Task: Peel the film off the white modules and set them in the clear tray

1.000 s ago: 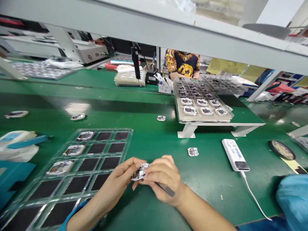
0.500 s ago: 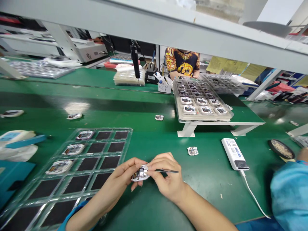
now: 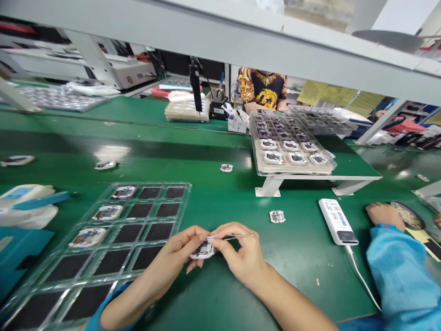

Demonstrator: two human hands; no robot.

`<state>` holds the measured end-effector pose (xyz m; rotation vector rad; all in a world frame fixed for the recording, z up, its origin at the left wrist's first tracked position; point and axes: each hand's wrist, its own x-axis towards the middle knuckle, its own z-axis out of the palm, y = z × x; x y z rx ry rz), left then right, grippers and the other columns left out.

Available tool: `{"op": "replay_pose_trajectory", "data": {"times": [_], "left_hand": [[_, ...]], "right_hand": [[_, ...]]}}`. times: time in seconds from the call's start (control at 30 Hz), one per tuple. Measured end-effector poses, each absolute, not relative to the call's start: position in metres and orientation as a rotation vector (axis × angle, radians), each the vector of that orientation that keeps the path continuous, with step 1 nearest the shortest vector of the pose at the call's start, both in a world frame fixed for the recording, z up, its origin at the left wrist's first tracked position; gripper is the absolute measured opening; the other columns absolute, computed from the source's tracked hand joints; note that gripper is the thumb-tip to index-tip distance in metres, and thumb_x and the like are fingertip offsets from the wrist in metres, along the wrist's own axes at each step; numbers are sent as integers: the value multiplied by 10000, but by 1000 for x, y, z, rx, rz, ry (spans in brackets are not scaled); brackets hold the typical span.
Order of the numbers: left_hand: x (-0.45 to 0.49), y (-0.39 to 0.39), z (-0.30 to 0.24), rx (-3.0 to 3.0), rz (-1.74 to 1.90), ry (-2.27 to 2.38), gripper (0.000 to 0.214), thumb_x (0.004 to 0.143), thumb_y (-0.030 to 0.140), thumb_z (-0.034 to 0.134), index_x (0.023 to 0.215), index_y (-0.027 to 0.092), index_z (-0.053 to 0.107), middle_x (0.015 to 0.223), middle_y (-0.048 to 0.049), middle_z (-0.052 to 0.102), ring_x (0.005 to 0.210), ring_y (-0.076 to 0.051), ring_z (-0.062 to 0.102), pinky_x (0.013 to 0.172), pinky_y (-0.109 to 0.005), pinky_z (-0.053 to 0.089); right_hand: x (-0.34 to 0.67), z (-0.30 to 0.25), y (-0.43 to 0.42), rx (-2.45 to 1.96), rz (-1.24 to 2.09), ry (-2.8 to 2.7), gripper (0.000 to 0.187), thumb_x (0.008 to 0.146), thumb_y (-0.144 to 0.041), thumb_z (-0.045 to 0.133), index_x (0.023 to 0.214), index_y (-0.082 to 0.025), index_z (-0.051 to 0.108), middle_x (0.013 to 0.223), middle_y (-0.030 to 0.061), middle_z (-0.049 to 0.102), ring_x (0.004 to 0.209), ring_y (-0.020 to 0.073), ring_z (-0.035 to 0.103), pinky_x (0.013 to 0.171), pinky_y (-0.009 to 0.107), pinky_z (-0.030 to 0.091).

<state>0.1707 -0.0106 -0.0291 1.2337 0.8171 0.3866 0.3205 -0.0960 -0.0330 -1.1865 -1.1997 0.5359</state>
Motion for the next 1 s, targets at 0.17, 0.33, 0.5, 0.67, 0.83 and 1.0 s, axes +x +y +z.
{"op": "replay_pose_trajectory", "data": {"times": [0.17,0.33,0.5,0.67,0.83,1.0], "left_hand": [[173,-10,-28,1215,404,820,443,764,603,677,749,165,611,525,34,570,461,-100,480,409,-188,331],[174,-10,-28,1197,424,812,390,779,552,680,753,168,620,545,43,555,455,-103,500,391,-189,324],[172,-11,-31,1211,427,824,358,812,519,659,774,164,633,531,38,562,439,-93,467,401,-189,323],[173,-12,-33,1179,429,831,391,784,542,684,765,154,641,538,36,552,462,-96,473,408,-186,319],[171,-12,-25,1143,404,794,337,820,485,654,870,152,660,548,29,574,483,-98,459,445,-200,325],[170,-12,-20,1137,384,782,303,797,426,677,916,148,663,589,19,597,513,-109,483,453,-213,322]], "right_hand": [[320,-35,-95,-1169,733,-1044,98,885,-294,699,853,-205,674,864,55,764,768,183,738,669,282,604],[319,-35,-95,-1175,701,-1021,97,899,-296,678,870,-205,658,882,60,759,778,181,745,655,270,605],[318,-37,-96,-1172,575,-1115,54,897,-218,674,845,-210,662,823,52,762,762,185,746,662,283,615],[319,-39,-98,-1215,397,-1318,96,879,-127,668,882,-222,682,858,48,775,799,191,748,729,308,612],[319,-37,-96,-1209,460,-1201,38,897,-178,666,889,-215,672,857,55,765,781,191,745,698,308,615],[317,-40,-94,-1183,512,-1076,78,918,-276,658,873,-213,652,834,46,755,693,168,730,612,278,611]]}}
